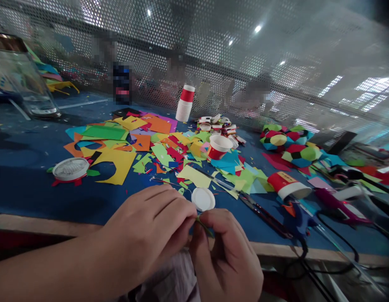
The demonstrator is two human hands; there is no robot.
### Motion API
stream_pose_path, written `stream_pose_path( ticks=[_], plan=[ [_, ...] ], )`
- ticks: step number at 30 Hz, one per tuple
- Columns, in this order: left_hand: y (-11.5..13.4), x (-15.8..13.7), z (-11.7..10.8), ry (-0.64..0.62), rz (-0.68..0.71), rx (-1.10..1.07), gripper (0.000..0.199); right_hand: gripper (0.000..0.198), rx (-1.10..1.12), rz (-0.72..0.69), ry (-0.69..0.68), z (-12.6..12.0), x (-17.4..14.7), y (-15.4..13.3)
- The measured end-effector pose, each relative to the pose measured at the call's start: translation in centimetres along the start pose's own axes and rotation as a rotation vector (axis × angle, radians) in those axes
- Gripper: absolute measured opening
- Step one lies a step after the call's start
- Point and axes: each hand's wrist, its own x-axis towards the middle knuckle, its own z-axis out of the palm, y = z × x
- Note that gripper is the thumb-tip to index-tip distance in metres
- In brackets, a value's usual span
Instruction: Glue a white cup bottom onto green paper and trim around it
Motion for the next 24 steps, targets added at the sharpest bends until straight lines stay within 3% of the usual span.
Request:
stream_pose_path(
  ticks=[10, 19, 22, 24],
  plan=[
    [-0.1, 0.1, 0.3, 0.020, -0.069, -0.101, 0.014, 0.017, 0.123, 0.049, 0.084, 0.9, -0.1, 0.0],
    [-0.7, 0.2, -0.9, 0.010, -0.255, -0.143, 0.012, 0.015, 0.141, 0.112, 0.116, 0.4, 0.0, 0.1],
    [-1.5, -0.2, -1.6, 0.016, -0.230, -0.050, 0.020, 0.013, 0.145, 0.204, 0.113, -0.4, -0.2, 0.8],
    [-2.4, -0.6, -2.3, 0.047, -0.195, 0.122, 0.023, 0.014, 0.091, 0.254, 0.172, -1.8, -0.2, 2.1]
  ],
)
